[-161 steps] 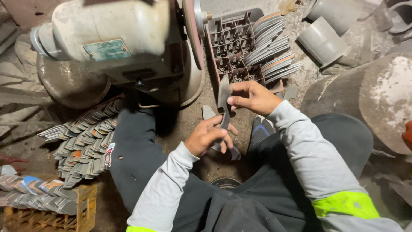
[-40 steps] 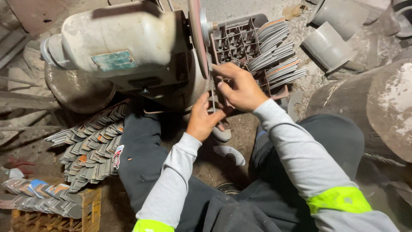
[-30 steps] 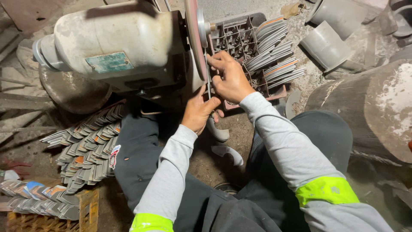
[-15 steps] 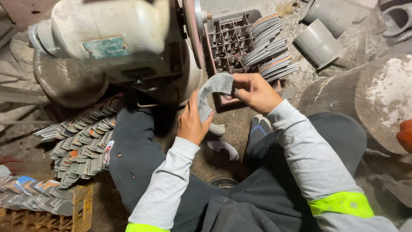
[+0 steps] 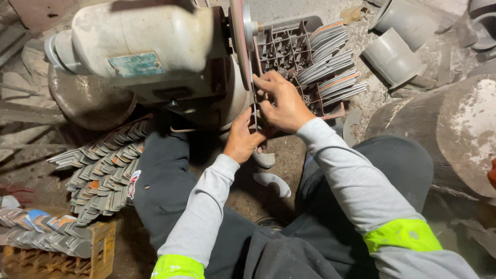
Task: The person sits on the floor and repeatedly picks up small metal pieces from a crate, then grinds their edges against a bench grinder. After grinding, the person places the pieces back into the crate.
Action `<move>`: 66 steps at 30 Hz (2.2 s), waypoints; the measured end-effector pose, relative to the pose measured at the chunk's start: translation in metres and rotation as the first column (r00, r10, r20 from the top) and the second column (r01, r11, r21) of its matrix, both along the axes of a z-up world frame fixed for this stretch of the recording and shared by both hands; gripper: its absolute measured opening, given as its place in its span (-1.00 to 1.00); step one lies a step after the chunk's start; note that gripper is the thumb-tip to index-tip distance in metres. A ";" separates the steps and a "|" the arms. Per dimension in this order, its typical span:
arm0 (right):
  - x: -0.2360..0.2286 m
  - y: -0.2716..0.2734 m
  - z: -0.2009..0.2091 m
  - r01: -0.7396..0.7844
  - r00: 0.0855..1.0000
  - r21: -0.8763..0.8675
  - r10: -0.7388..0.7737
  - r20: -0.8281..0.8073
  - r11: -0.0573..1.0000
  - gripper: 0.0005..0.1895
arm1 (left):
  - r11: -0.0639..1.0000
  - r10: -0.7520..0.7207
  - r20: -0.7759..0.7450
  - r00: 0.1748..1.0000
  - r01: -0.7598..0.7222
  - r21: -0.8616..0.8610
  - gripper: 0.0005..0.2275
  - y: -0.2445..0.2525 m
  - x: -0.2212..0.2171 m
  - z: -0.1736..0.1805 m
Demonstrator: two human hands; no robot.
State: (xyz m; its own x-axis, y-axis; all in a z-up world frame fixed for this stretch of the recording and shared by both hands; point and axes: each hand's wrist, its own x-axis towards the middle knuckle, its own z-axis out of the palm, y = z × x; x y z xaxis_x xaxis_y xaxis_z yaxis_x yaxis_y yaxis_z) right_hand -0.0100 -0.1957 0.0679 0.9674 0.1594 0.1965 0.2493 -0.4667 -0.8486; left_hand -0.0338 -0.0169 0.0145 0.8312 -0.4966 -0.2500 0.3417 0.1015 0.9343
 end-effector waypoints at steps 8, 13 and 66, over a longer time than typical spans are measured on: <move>-0.042 -0.041 0.023 0.116 0.751 0.515 0.264 -0.605 0.849 -0.59 | 0.689 -0.283 0.692 0.665 -0.361 0.628 -0.16 0.051 -0.042 0.035; -0.050 -0.038 0.001 -0.243 0.814 0.043 0.228 -0.535 0.969 -0.73 | 0.679 -0.451 0.649 0.613 -0.237 0.695 -0.14 0.050 -0.041 0.054; -0.029 -0.028 -0.027 -0.222 0.962 -0.386 0.135 -0.239 0.896 -0.57 | 0.740 -0.526 0.272 0.806 0.276 0.614 -0.44 0.063 -0.010 -0.009</move>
